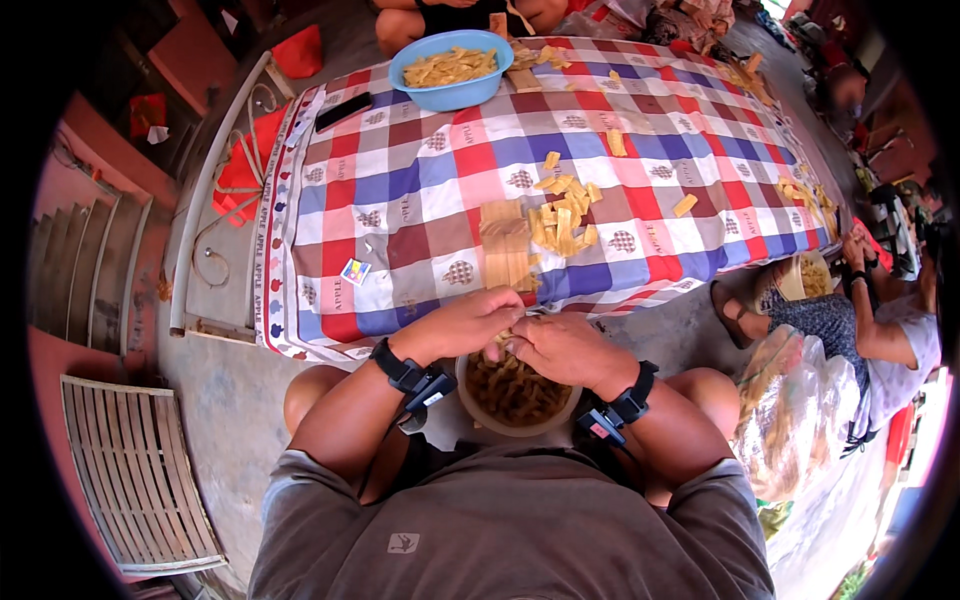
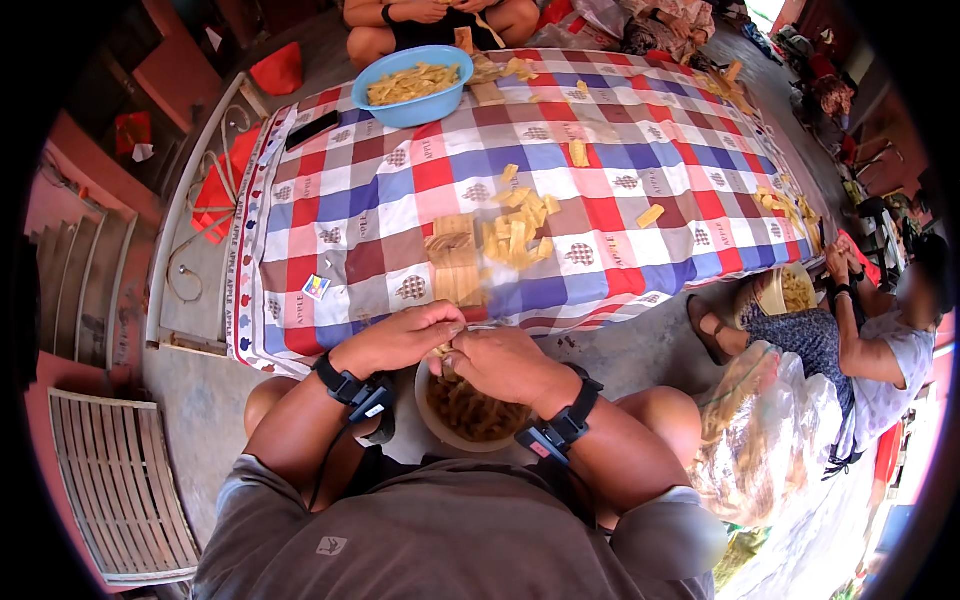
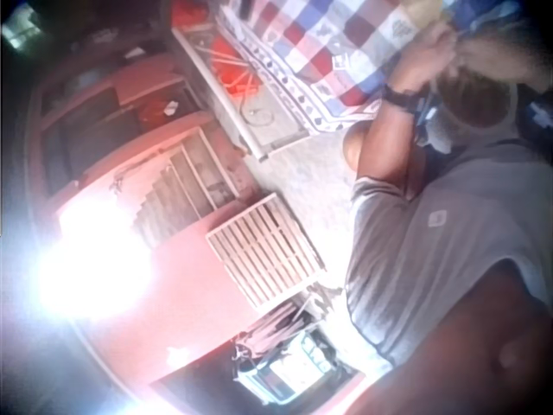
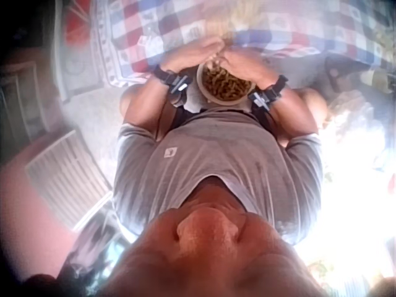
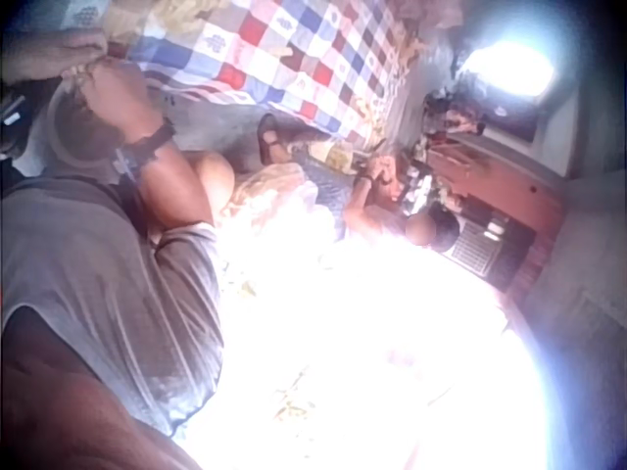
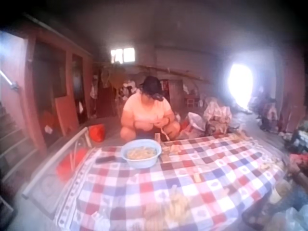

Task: The person sits at a table and uses their hands to separate and break thin food strips from a pile, then places them into a large bowl. Later, the person stands up and mixes the items in the bowl by hand.

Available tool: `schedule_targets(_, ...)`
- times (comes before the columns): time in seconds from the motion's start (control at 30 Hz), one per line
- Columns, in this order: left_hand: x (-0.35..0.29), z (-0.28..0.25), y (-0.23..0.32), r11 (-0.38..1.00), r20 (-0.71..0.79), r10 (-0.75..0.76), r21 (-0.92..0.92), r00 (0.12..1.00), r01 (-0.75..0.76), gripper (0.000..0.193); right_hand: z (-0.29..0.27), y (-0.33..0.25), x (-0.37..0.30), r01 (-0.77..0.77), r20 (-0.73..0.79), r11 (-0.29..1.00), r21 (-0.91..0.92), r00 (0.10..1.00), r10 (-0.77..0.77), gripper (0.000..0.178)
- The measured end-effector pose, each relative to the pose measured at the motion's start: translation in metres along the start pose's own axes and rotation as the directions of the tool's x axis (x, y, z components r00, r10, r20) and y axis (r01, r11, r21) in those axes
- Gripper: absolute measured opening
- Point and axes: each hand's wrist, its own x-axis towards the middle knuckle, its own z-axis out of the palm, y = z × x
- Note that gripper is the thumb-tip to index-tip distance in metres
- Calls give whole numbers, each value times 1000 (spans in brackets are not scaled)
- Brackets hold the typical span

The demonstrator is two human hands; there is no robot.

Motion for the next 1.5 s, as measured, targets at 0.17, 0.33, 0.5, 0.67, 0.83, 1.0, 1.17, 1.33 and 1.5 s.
schedule_targets(0.17,4,6,-7,995,-72,-53,-92,996,46,20,7,8,0,-11,-94,1000,11,996,12,31)
schedule_targets(0.33,17,22,-31,963,-154,25,-261,988,-65,19,11,7,-2,-8,-115,999,42,993,13,34)
schedule_targets(0.5,10,16,-16,969,-176,4,-244,984,-47,18,8,0,-5,33,-206,998,62,978,-20,30)
schedule_targets(0.67,9,13,-15,969,-245,-27,-243,969,-34,15,9,0,-11,49,-263,998,49,964,-34,26)
schedule_targets(0.83,9,14,-13,962,-284,-41,-272,958,-40,11,5,-1,-12,26,-290,999,47,957,-11,24)
schedule_targets(1.0,16,9,-10,930,-355,-33,-353,934,-101,8,6,12,-6,-19,-318,986,165,945,72,24)
schedule_targets(1.17,10,-11,-8,811,-315,-89,-573,945,-115,16,3,28,9,6,-377,944,329,918,126,32)
schedule_targets(1.33,12,-16,-11,853,-339,3,-490,941,-179,14,-3,31,19,-18,-357,933,360,921,156,29)
schedule_targets(1.5,18,-12,-16,918,-427,93,-313,900,-244,12,5,40,34,52,-483,888,457,853,199,18)
